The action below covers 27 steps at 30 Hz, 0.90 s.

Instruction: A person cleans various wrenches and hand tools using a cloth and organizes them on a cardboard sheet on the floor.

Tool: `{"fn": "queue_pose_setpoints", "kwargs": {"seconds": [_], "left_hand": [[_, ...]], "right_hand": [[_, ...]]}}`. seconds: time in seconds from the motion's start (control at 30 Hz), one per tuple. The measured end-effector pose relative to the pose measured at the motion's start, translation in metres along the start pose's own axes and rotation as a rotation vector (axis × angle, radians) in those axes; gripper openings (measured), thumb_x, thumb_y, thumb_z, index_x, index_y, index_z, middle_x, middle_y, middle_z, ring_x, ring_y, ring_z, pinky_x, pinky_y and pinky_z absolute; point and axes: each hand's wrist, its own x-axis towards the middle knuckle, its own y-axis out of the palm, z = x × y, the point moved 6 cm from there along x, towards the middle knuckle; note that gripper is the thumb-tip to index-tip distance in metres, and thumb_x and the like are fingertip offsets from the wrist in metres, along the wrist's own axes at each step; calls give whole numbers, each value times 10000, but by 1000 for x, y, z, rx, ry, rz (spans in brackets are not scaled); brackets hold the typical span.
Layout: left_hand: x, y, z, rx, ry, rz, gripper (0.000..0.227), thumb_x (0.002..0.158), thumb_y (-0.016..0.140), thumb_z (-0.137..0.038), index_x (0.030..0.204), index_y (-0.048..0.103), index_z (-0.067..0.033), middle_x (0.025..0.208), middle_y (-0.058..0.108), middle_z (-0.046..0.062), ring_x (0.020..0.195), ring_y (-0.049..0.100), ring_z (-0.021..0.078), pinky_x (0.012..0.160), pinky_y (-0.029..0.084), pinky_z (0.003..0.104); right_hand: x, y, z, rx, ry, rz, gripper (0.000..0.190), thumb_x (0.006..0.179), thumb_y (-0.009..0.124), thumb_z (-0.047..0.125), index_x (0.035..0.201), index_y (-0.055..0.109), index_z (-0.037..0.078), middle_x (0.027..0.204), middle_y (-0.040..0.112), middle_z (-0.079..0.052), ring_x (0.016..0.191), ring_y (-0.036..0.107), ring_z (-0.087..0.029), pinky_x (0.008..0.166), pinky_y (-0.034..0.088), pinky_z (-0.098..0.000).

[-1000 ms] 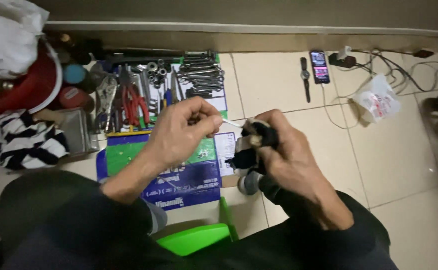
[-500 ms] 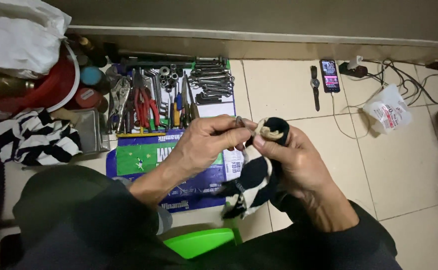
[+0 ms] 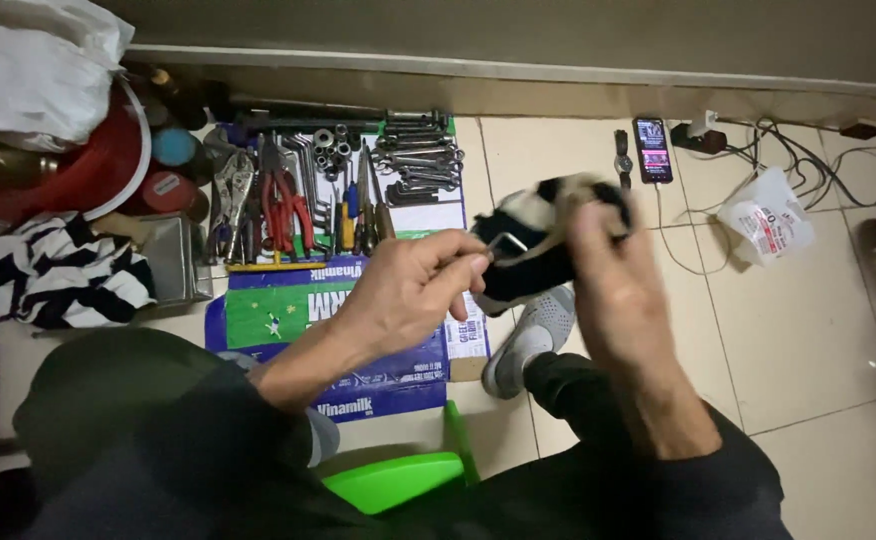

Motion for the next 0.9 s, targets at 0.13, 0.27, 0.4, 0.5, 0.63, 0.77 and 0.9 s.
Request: {"fn": "queue_pose_setpoints", "kwargs": {"seconds": [0.13,0.27,0.4,0.5,0.63,0.77,0.9], "left_hand": [[2,2,4,74,17,51,207,1001,540,-121,1060,712,-21,626,721,117,515,708,182,463,579,258],[2,4,1,-5,-18,114,187,964,574,-97,1015,719,10,715,750,168,501,711,182,447,575,281],[3,7,0,91,-456,250,116,925,691,-185,951,777,-112,741,747,35,603,712,101,656,594,256],[3,7,4,-35,-490,241,116,914,719,-123,1003,787,-97,828,774,38,581,684,102,625,578,228],[2,7,8,-73,-461,229,70,921,731,-136,898,767,-81,717,741,54,566,706,139,548,565,249],[3,6,9,-107,-445,187,78,915,725,-117,923,765,-51,737,745,63,532,687,127,499,520,227],[2,8,7,-66,-432,200,61,912,740,-116,901,777,-68,751,741,48,523,663,110,545,585,232]], "right_hand": [[-18,25,-5,-148,179,242,511,983,539,328,1373,553,-2,997,632,-263,1034,605,-383,1005,451,-633],[-14,14,-11,-194,39,265,383,845,560,-125,1186,690,-7,801,673,-193,812,612,-275,816,562,-463],[-20,15,-6,-193,223,309,238,904,525,-55,1013,685,83,924,726,-60,832,688,-177,735,579,-301],[-17,13,-17,-61,336,270,236,908,664,106,1136,619,66,1014,676,-73,871,642,-171,743,583,-283],[-22,10,-17,-106,284,280,326,962,545,319,1184,561,81,980,648,-48,804,625,-153,670,553,-295],[-22,7,-30,68,312,286,259,989,530,315,1042,549,63,836,601,-91,676,604,-216,607,513,-330],[-17,1,-35,-201,259,316,153,974,609,219,982,618,67,835,631,-36,755,590,-159,660,491,-275]]}}
